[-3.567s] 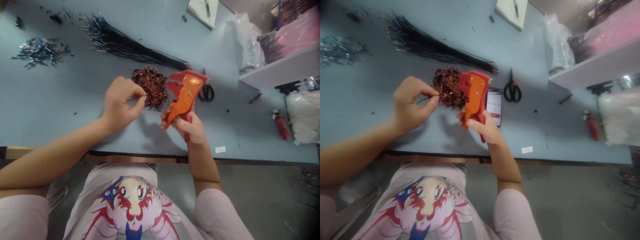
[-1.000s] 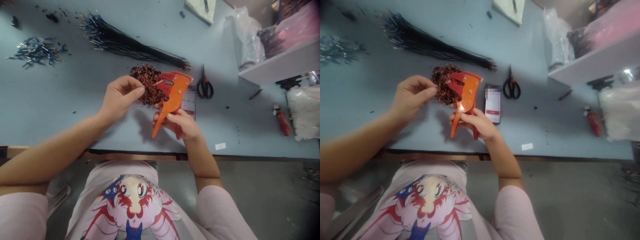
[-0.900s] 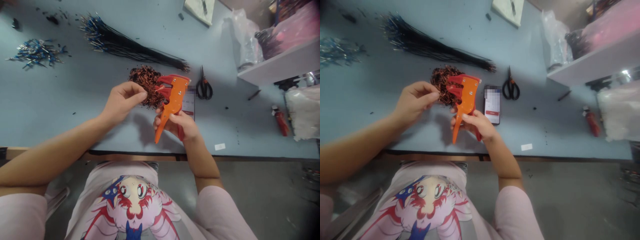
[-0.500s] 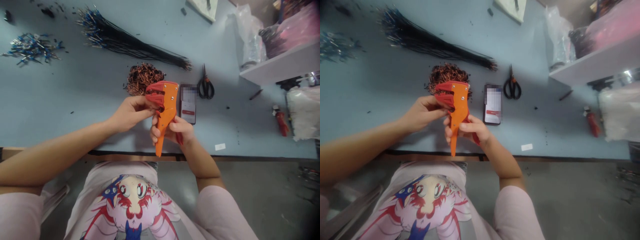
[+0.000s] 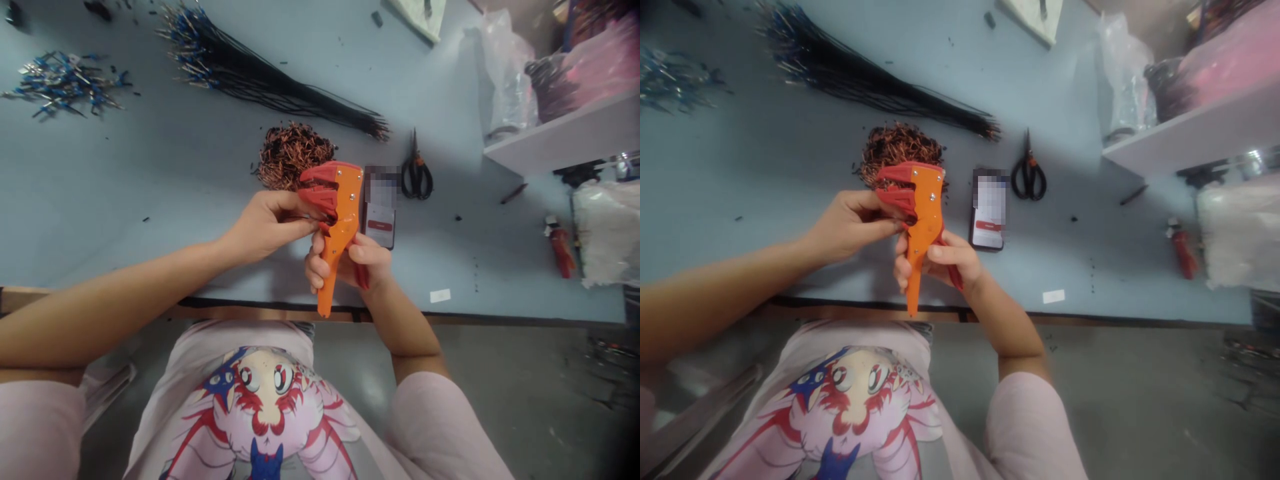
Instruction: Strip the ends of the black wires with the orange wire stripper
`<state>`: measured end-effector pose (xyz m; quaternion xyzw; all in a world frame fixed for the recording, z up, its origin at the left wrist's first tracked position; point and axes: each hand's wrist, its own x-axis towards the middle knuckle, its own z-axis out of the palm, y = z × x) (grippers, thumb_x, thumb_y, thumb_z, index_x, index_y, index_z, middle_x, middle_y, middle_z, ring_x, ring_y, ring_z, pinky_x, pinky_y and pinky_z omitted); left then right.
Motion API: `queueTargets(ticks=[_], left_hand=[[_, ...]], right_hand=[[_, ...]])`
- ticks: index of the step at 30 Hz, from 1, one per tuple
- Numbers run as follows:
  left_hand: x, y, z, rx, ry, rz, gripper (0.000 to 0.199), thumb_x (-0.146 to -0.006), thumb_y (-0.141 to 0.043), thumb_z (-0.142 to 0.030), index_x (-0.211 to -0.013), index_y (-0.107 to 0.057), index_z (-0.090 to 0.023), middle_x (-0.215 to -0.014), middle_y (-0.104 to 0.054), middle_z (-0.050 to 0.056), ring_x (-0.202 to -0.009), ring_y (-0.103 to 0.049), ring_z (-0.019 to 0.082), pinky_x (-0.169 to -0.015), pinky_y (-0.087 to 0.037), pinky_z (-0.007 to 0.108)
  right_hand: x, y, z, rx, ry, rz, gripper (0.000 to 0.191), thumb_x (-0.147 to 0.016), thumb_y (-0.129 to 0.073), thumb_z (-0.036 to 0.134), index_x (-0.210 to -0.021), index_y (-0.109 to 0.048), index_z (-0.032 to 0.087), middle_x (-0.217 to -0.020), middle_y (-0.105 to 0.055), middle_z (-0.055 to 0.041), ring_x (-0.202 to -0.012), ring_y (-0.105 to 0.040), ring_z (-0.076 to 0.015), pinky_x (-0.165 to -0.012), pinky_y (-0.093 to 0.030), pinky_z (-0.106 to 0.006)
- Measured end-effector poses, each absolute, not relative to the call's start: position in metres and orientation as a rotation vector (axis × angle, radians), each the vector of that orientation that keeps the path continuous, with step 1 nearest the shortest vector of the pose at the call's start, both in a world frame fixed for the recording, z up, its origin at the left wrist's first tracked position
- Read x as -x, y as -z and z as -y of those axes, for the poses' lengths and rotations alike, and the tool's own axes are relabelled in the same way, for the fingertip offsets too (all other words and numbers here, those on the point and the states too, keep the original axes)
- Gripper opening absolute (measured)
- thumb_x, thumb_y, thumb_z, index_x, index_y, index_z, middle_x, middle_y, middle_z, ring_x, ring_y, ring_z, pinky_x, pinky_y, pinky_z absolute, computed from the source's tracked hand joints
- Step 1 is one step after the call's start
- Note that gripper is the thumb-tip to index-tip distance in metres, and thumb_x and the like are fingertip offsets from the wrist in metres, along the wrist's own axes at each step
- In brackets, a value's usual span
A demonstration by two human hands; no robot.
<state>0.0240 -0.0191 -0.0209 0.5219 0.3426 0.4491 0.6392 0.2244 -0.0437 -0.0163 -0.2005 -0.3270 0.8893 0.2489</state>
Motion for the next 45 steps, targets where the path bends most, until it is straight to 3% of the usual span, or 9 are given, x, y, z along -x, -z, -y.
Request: queueTargets(ticks=[14,22,33,36,39,41,45], left_hand=[[-0.024,0.015,0.021,-1.301,-1.017,-0.828,0.01,-0.077,-0.072,-0.021,-0.084,-0.078,-0.017,-0.088,-0.079,0.002,-0.086,-0.075,0.019,-0.079,-0.06,0.025],[-0.023,0.019,0.02,-1.365,-1.031,-0.866,0.011,-0.077,-0.071,-0.022,-0.084,-0.079,-0.018,-0.083,-0.078,0.002,-0.076,-0.072,0.016,-0.069,-0.057,0.024],[-0.022,0.019,0.017,-1.356,-0.994,-0.94,0.017,-0.079,-0.072,-0.029,-0.09,-0.08,-0.019,-0.084,-0.077,0.001,-0.077,-0.069,0.016,-0.068,-0.055,0.026],[-0.019,0.018,0.013,-1.383,-0.943,-0.984,0.016,-0.081,-0.07,-0.027,-0.091,-0.079,-0.018,-0.09,-0.077,0.002,-0.081,-0.07,0.017,-0.074,-0.056,0.027],[-0.012,0.017,0.006,-1.532,-0.87,-1.167,0.018,-0.081,-0.069,-0.023,-0.096,-0.077,-0.017,-0.091,-0.076,0.003,-0.081,-0.069,0.017,-0.076,-0.054,0.028],[-0.006,0.017,0.001,-1.667,-0.846,-1.316,0.031,-0.08,-0.069,-0.021,-0.11,-0.075,-0.018,-0.088,-0.075,0.002,-0.079,-0.067,0.016,-0.08,-0.053,0.03],[0.006,0.016,-0.006,-1.823,-0.78,-1.445,0.068,-0.08,-0.072,-0.022,-0.145,-0.053,-0.021,-0.087,-0.074,-0.002,-0.074,-0.065,0.016,-0.084,-0.052,0.032]], right_hand=[[-0.225,0.023,0.046,0.446,-2.426,0.877,0.036,-0.087,-0.07,0.046,-0.102,-0.059,0.015,-0.075,-0.061,-0.0016,-0.068,-0.065,-0.0165,-0.062,-0.061,-0.033],[-0.227,0.019,0.047,0.512,-2.427,0.899,0.029,-0.091,-0.068,0.043,-0.097,-0.056,0.017,-0.069,-0.057,0.0011,-0.062,-0.061,-0.0146,-0.056,-0.058,-0.031],[-0.213,0.007,0.048,0.765,-2.311,0.91,0.04,-0.089,-0.068,0.054,-0.079,-0.047,0.022,-0.048,-0.041,0.0097,-0.039,-0.038,-0.0083,-0.035,-0.041,-0.019],[-0.217,0.005,0.044,0.822,-2.308,0.918,0.043,-0.083,-0.071,0.06,-0.083,-0.051,0.021,-0.053,-0.049,0.007,-0.043,-0.047,-0.011,-0.039,-0.047,-0.024],[-0.224,0.001,0.037,0.894,-2.262,0.943,0.05,-0.076,-0.073,0.064,-0.092,-0.056,0.021,-0.072,-0.065,-0.0018,-0.063,-0.064,-0.0186,-0.056,-0.059,-0.034],[-0.23,-0.003,0.033,0.924,-2.2,0.964,0.048,-0.077,-0.072,0.063,-0.094,-0.058,0.02,-0.082,-0.069,-0.0054,-0.073,-0.069,-0.0213,-0.063,-0.06,-0.035],[-0.238,-0.008,0.03,1.04,-2.065,1.002,0.051,-0.078,-0.073,0.063,-0.098,-0.062,0.017,-0.084,-0.071,-0.0066,-0.072,-0.071,-0.0225,-0.065,-0.062,-0.038]])
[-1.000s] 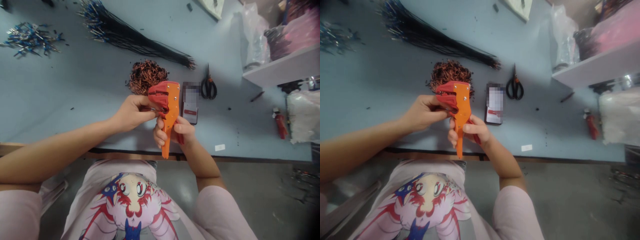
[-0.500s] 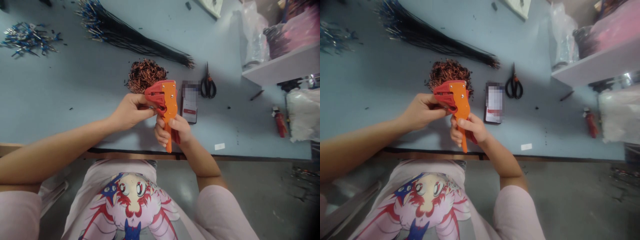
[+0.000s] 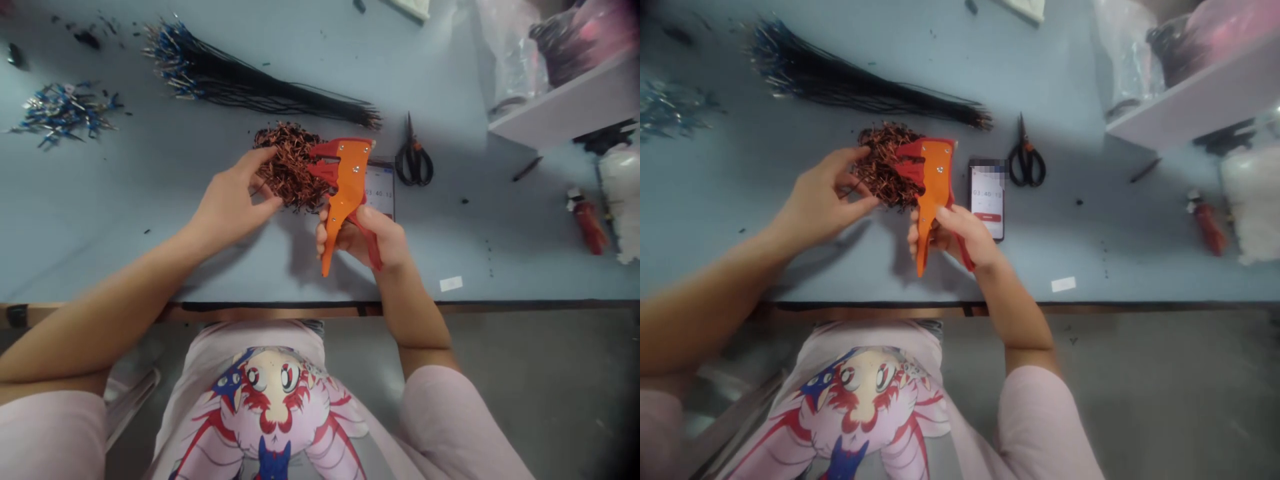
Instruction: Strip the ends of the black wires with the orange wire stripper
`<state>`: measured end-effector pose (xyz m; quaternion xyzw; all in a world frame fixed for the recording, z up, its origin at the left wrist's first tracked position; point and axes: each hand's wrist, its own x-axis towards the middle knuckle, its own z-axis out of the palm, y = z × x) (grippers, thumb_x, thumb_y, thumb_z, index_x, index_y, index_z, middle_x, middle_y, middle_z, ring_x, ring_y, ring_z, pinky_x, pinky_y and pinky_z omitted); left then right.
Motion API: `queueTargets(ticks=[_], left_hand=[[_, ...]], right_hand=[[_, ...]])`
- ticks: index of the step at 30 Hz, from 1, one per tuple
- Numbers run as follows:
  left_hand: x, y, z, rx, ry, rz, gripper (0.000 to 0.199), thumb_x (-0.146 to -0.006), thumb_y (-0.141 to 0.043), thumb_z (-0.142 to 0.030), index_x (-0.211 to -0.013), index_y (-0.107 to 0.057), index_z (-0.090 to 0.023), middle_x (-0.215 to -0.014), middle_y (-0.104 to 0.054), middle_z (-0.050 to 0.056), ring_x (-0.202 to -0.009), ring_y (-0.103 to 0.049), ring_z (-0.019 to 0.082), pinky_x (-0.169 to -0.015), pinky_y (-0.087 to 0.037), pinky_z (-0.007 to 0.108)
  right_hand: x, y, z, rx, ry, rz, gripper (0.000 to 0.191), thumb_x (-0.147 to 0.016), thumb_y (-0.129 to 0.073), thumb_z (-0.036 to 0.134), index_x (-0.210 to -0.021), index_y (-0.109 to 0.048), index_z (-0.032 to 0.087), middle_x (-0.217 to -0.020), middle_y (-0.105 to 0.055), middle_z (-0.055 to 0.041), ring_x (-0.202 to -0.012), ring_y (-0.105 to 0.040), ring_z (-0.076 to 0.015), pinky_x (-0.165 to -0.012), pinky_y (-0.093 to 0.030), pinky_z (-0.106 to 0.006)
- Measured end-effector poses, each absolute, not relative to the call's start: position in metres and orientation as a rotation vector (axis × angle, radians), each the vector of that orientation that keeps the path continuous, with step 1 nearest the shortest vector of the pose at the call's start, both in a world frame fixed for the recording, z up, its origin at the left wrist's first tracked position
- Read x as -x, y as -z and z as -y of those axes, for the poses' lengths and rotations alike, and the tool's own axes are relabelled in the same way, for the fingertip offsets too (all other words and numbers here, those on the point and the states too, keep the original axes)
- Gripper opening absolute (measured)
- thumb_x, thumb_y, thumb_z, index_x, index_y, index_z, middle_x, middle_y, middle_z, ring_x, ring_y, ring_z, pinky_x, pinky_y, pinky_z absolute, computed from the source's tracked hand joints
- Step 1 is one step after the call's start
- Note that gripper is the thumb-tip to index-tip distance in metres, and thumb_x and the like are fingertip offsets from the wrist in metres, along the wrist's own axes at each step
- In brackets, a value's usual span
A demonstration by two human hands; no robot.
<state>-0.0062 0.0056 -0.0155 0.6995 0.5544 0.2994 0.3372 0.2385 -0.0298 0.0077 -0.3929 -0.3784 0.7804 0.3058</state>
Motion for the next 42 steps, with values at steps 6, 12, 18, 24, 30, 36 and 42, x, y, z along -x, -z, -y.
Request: queueTargets(ticks=[6,12,18,24,30,36,42], left_hand=[[0.014,0.008,-0.01,-1.819,-0.575,-1.584,0.053,-0.077,-0.071,-0.026,-0.127,-0.058,-0.023,-0.074,-0.071,-0.004,-0.076,-0.07,0.021,-0.087,-0.054,0.036],[0.008,0.018,-0.008,-1.838,-0.59,-1.477,0.021,-0.08,-0.062,-0.034,-0.097,-0.063,-0.022,-0.094,-0.076,0.001,-0.09,-0.071,0.022,-0.082,-0.054,0.032],[0.012,0.011,-0.012,-1.767,-0.889,-1.435,0.011,-0.082,-0.066,-0.032,-0.087,-0.067,-0.023,-0.083,-0.073,0.0,-0.074,-0.065,0.016,-0.068,-0.049,0.031],[0.034,-0.001,-0.024,-1.845,-0.729,-1.703,0.01,-0.084,-0.062,-0.026,-0.075,-0.062,-0.021,-0.068,-0.064,-0.005,-0.069,-0.054,0.012,-0.066,-0.039,0.031],[0.031,0.019,-0.03,-1.915,-0.743,-1.679,0.008,-0.087,-0.06,-0.026,-0.083,-0.064,-0.021,-0.084,-0.068,-0.002,-0.073,-0.055,0.014,-0.071,-0.039,0.032],[0.011,0.011,-0.01,-1.978,-0.991,-1.426,0.011,-0.085,-0.06,-0.026,-0.088,-0.069,-0.022,-0.084,-0.072,0.001,-0.069,-0.057,0.014,-0.066,-0.041,0.028],[0.008,0.006,-0.001,-2.006,-0.987,-1.49,0.014,-0.088,-0.057,-0.027,-0.094,-0.07,-0.023,-0.086,-0.074,0.002,-0.067,-0.058,0.014,-0.066,-0.041,0.029]], right_hand=[[-0.24,-0.006,0.027,1.284,-1.873,1.091,0.054,-0.077,-0.079,0.06,-0.104,-0.062,0.016,-0.089,-0.074,-0.009,-0.075,-0.072,-0.0218,-0.064,-0.062,-0.035],[-0.236,-0.003,0.025,1.314,-1.795,1.145,0.054,-0.076,-0.079,0.06,-0.102,-0.061,0.016,-0.091,-0.073,-0.0085,-0.075,-0.071,-0.02,-0.061,-0.061,-0.032],[-0.235,-0.003,0.025,1.293,-1.782,1.17,0.05,-0.079,-0.077,0.058,-0.102,-0.061,0.016,-0.092,-0.072,-0.0083,-0.074,-0.07,-0.0191,-0.059,-0.06,-0.031],[-0.235,0.0,0.025,1.27,-1.798,1.12,0.049,-0.079,-0.078,0.055,-0.103,-0.06,0.015,-0.093,-0.072,-0.0087,-0.075,-0.07,-0.0192,-0.063,-0.062,-0.033],[-0.234,-0.003,0.026,1.277,-1.803,1.124,0.05,-0.078,-0.079,0.055,-0.101,-0.059,0.016,-0.089,-0.071,-0.0074,-0.076,-0.07,-0.0202,-0.063,-0.061,-0.034],[-0.237,-0.006,0.032,1.099,-1.861,1.246,0.046,-0.077,-0.084,0.047,-0.103,-0.061,0.016,-0.091,-0.073,-0.0069,-0.085,-0.072,-0.0224,-0.077,-0.061,-0.038],[-0.234,-0.01,0.041,1.053,-2.038,1.135,0.045,-0.078,-0.085,0.041,-0.107,-0.061,0.016,-0.091,-0.069,-0.0046,-0.081,-0.073,-0.0218,-0.07,-0.063,-0.037]])
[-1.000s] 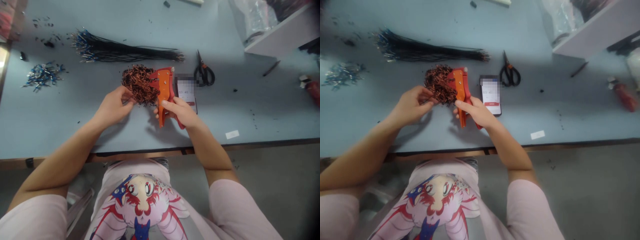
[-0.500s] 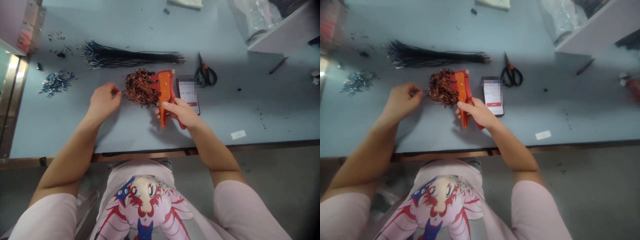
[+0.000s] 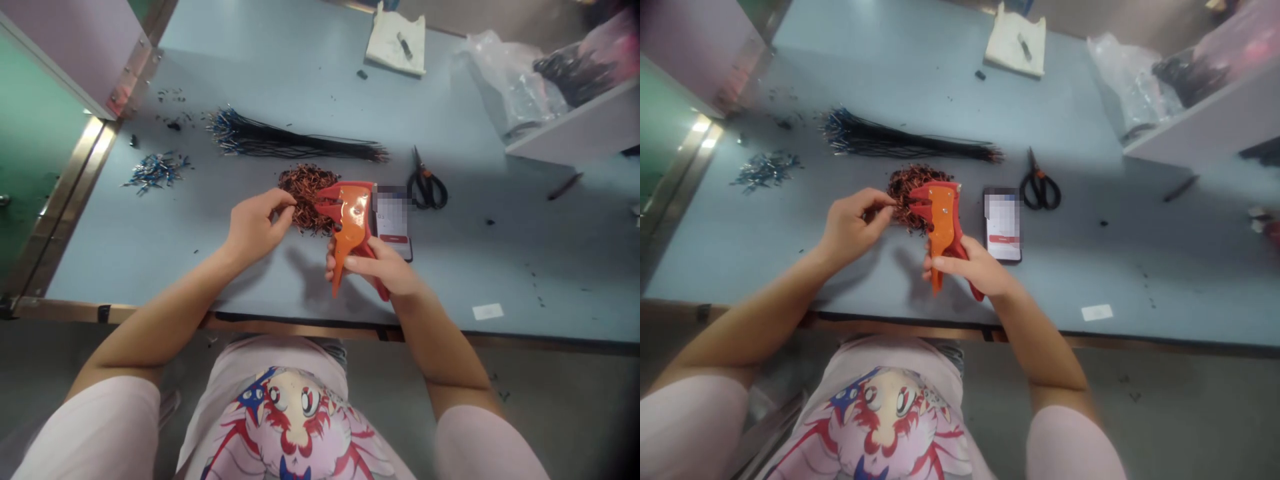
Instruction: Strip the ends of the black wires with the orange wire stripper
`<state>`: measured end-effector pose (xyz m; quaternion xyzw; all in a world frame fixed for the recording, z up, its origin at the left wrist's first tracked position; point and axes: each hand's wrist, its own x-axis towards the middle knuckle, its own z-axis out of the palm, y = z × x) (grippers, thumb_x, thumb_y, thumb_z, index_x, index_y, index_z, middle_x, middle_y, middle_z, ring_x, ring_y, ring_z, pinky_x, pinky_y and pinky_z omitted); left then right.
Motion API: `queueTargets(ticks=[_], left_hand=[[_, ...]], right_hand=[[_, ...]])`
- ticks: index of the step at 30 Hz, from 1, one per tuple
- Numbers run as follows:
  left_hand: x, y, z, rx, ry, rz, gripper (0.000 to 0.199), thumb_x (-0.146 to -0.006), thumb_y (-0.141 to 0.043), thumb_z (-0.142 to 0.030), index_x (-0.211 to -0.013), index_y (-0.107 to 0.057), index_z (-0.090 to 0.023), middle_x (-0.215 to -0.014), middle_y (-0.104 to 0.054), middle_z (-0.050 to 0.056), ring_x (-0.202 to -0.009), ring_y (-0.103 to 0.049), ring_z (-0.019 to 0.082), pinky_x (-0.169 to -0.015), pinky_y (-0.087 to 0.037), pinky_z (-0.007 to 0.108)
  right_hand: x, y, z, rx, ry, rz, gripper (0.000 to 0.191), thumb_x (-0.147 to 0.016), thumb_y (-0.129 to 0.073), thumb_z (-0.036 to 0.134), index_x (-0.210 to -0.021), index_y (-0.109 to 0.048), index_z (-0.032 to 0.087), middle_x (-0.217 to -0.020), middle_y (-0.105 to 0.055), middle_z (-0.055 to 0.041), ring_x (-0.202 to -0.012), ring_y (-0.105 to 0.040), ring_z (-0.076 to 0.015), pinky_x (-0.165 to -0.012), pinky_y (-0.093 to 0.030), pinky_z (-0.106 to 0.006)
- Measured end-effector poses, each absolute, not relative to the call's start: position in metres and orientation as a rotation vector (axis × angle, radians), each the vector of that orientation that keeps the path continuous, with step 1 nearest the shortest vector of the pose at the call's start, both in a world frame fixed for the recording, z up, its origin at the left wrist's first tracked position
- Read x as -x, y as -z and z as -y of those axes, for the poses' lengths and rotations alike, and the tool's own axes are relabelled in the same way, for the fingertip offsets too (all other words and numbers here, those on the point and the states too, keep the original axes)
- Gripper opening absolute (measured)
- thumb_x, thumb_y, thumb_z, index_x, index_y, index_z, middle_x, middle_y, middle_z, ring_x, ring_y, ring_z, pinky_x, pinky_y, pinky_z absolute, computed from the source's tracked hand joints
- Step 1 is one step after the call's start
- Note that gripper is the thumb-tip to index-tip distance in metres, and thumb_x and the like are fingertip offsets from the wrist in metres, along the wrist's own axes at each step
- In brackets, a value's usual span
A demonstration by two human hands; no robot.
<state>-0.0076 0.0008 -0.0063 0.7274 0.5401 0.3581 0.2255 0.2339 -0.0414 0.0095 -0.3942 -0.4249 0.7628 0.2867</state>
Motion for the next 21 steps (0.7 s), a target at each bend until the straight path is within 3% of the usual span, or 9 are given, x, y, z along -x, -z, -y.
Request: queueTargets(ticks=[6,11,21], left_hand=[[0.007,0.0081,-0.0005,-1.853,-0.974,-1.449,0.008,-0.09,-0.057,-0.027,-0.092,-0.062,-0.021,-0.083,-0.075,0.001,-0.082,-0.07,0.018,-0.079,-0.048,0.03],[0.0044,0.0076,0.0004,-1.766,-1.037,-1.276,0.007,-0.091,-0.06,-0.027,-0.091,-0.064,-0.021,-0.079,-0.073,-0.001,-0.075,-0.067,0.014,-0.069,-0.048,0.025],[0.0003,0.0068,0.0021,-1.764,-1.09,-1.309,0.014,-0.088,-0.059,-0.027,-0.089,-0.07,-0.02,-0.08,-0.071,0.001,-0.072,-0.061,0.014,-0.068,-0.047,0.026]], right_hand=[[-0.2287,-0.0099,0.0423,1.214,-1.898,1.254,0.041,-0.08,-0.082,0.042,-0.104,-0.061,0.015,-0.09,-0.065,-0.0046,-0.075,-0.069,-0.0183,-0.061,-0.06,-0.031],[-0.2282,-0.0108,0.0421,1.194,-1.885,1.233,0.042,-0.081,-0.081,0.044,-0.101,-0.058,0.016,-0.085,-0.064,-0.0037,-0.074,-0.067,-0.0185,-0.06,-0.06,-0.032],[-0.2289,-0.0087,0.0454,1.143,-1.928,1.315,0.037,-0.085,-0.076,0.045,-0.104,-0.059,0.017,-0.086,-0.067,-0.0044,-0.074,-0.065,-0.0177,-0.063,-0.059,-0.032]])
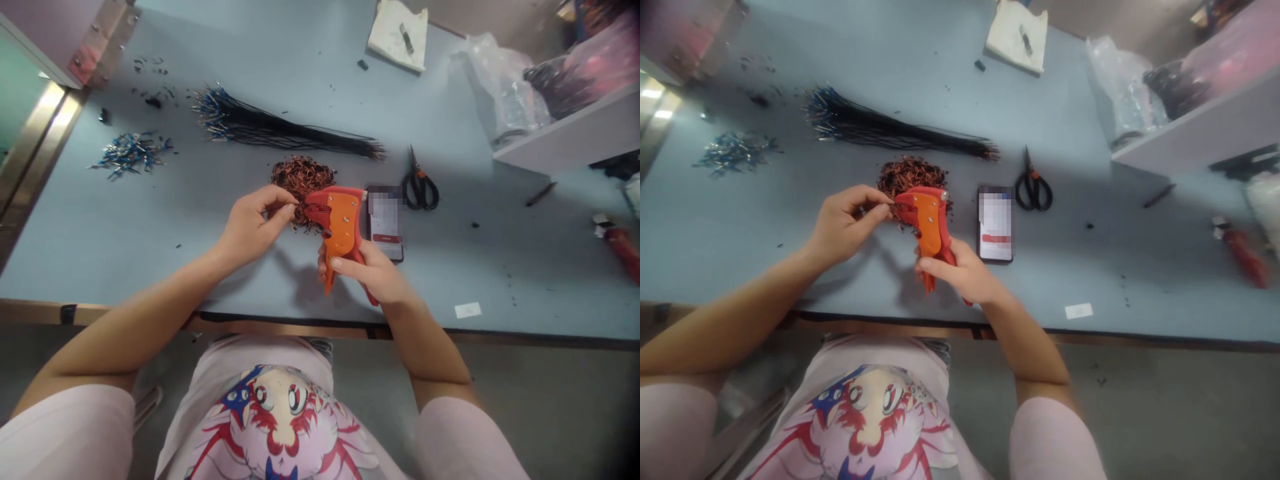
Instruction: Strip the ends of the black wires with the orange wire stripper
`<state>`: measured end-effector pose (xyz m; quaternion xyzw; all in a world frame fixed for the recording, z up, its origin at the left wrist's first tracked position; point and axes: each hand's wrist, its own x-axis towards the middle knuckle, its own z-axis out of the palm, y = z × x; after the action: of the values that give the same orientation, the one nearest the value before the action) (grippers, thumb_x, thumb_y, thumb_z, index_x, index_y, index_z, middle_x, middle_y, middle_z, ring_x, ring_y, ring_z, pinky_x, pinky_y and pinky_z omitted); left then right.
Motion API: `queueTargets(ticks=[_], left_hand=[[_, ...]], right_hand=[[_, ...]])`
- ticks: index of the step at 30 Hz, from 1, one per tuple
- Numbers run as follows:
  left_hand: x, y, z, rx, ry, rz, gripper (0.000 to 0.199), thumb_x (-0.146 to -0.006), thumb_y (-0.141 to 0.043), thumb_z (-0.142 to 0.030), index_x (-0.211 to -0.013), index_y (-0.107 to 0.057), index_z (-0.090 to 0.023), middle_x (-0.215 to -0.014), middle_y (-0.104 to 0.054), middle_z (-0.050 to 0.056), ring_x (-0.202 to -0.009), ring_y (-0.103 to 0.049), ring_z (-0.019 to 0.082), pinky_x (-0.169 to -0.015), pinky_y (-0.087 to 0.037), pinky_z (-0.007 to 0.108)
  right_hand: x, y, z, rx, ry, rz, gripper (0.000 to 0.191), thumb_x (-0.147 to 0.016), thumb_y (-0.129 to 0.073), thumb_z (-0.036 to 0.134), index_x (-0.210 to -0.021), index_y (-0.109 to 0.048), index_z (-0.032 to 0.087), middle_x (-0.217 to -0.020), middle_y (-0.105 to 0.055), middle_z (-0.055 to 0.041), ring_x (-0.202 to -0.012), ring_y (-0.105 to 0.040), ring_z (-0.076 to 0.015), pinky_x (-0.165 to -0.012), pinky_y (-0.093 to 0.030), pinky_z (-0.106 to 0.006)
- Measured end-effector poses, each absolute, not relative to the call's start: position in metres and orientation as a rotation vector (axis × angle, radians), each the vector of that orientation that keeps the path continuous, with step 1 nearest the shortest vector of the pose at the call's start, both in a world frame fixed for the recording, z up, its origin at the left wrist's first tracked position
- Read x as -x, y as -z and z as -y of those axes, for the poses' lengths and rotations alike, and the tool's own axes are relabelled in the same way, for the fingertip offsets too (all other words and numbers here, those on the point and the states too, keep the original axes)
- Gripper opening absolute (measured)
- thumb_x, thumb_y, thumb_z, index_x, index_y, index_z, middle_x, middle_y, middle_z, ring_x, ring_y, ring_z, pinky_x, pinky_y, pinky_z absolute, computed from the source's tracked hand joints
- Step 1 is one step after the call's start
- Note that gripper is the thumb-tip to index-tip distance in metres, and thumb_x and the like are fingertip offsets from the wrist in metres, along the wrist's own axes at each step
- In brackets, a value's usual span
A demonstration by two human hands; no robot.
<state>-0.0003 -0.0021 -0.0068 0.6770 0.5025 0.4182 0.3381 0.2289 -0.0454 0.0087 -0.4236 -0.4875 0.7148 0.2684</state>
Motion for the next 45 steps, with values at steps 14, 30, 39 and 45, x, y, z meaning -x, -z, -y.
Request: queueTargets(ticks=[14,30,39,45], left_hand=[[-0.001,0.0059,0.0027,-1.759,-1.08,-1.197,0.014,-0.087,-0.057,-0.022,-0.084,-0.071,-0.019,-0.077,-0.069,0.0,-0.068,-0.057,0.012,-0.067,-0.045,0.025],[-0.0014,0.0121,0.0021,-1.786,-1.214,-1.161,0.012,-0.081,-0.061,-0.02,-0.075,-0.071,-0.017,-0.073,-0.07,0.001,-0.062,-0.054,0.01,-0.061,-0.043,0.024],[-0.0023,0.01,0.0032,-1.811,-1.242,-1.148,0.009,-0.082,-0.062,-0.016,-0.077,-0.07,-0.016,-0.073,-0.069,0.0,-0.063,-0.056,0.009,-0.059,-0.042,0.021],[-0.0036,0.0112,0.0048,-1.831,-1.295,-1.171,0.009,-0.082,-0.061,-0.015,-0.078,-0.069,-0.017,-0.073,-0.069,-0.001,-0.066,-0.061,0.01,-0.061,-0.047,0.022]], right_hand=[[-0.2263,-0.005,0.0458,1.139,-1.95,1.397,0.035,-0.088,-0.074,0.046,-0.101,-0.06,0.017,-0.084,-0.068,-0.005,-0.073,-0.067,-0.0185,-0.064,-0.06,-0.033],[-0.2241,-0.0067,0.0487,1.138,-1.954,1.292,0.034,-0.088,-0.075,0.046,-0.094,-0.06,0.016,-0.076,-0.067,-0.0029,-0.063,-0.068,-0.0168,-0.051,-0.061,-0.029],[-0.2229,-0.0075,0.0493,1.093,-1.976,1.288,0.032,-0.089,-0.074,0.044,-0.087,-0.06,0.015,-0.068,-0.065,-0.0013,-0.056,-0.066,-0.0152,-0.046,-0.06,-0.027],[-0.2228,-0.0033,0.0498,1.049,-1.994,1.275,0.029,-0.089,-0.075,0.041,-0.09,-0.06,0.015,-0.073,-0.066,-0.0019,-0.06,-0.067,-0.0152,-0.048,-0.061,-0.027]])
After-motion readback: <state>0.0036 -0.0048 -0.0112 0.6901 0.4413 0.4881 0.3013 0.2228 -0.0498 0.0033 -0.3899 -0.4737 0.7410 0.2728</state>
